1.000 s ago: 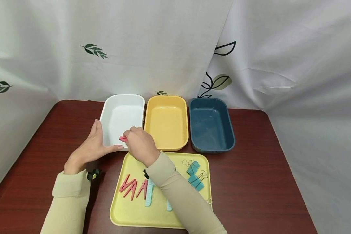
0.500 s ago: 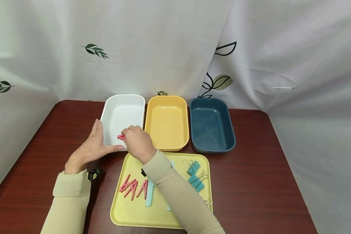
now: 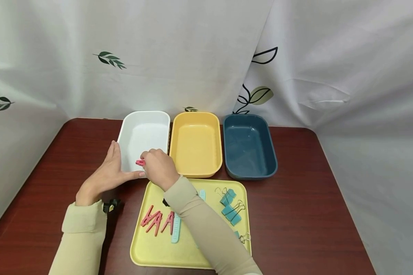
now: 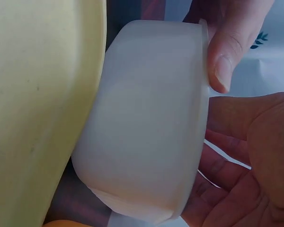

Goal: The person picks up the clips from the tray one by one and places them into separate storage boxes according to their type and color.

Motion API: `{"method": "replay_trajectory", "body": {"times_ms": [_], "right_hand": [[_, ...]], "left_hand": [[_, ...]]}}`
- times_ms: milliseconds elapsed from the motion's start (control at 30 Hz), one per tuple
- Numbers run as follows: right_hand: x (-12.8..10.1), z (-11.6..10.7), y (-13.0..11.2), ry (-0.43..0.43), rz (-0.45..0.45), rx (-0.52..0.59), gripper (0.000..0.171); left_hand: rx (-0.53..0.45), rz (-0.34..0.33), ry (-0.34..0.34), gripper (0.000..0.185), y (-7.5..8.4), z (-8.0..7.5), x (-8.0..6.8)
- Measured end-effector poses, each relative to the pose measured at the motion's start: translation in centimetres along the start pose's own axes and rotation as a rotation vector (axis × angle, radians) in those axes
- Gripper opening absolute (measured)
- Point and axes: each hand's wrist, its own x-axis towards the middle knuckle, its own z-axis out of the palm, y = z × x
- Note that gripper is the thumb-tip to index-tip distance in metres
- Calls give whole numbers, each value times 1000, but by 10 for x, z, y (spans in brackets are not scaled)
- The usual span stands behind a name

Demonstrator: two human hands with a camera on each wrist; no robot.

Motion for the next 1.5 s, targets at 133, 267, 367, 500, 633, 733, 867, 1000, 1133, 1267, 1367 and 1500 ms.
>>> {"method": "replay_trajectory", "body": {"times_ms": [133, 267, 367, 500, 633, 733, 867, 1000, 1133, 1267, 1367, 1500], "right_hand": [[3, 2, 1, -15, -4, 8, 25], [7, 3, 2, -30, -15, 16, 26], [9, 5, 3, -45, -16, 15, 26], [10, 6, 4, -59, -19, 7, 24], [11, 5, 4, -79, -30, -1, 23], [13, 4, 5, -102, -30, -11, 23], [15, 4, 5, -121, -25, -15, 25], [15, 4, 6, -122, -26, -1, 25], [15, 2, 6, -120, -34, 15, 25], [14, 1, 7, -121, -38, 32, 25], [14, 0, 7, -118, -38, 35, 25], [14, -3, 7, -113, -43, 24, 26]], "left_hand": [[1, -1, 3, 141, 0, 0, 0], [2, -2, 2, 141, 0, 0, 0], [1, -2, 2, 140, 0, 0, -1], [-2, 5, 5, 140, 0, -1, -1], [-5, 10, 5, 139, 0, 0, 0], [-6, 11, 1, 138, 0, 0, 0], [-4, 6, -6, 137, 0, -1, -1], [-2, -2, -13, 137, 0, -1, -1], [2, -2, -13, 137, 0, -1, 0], [8, -3, -15, 137, 1, -1, 0], [10, -9, -17, 138, 2, -1, 0], [12, -15, -13, 138, 2, -1, 0]]}}
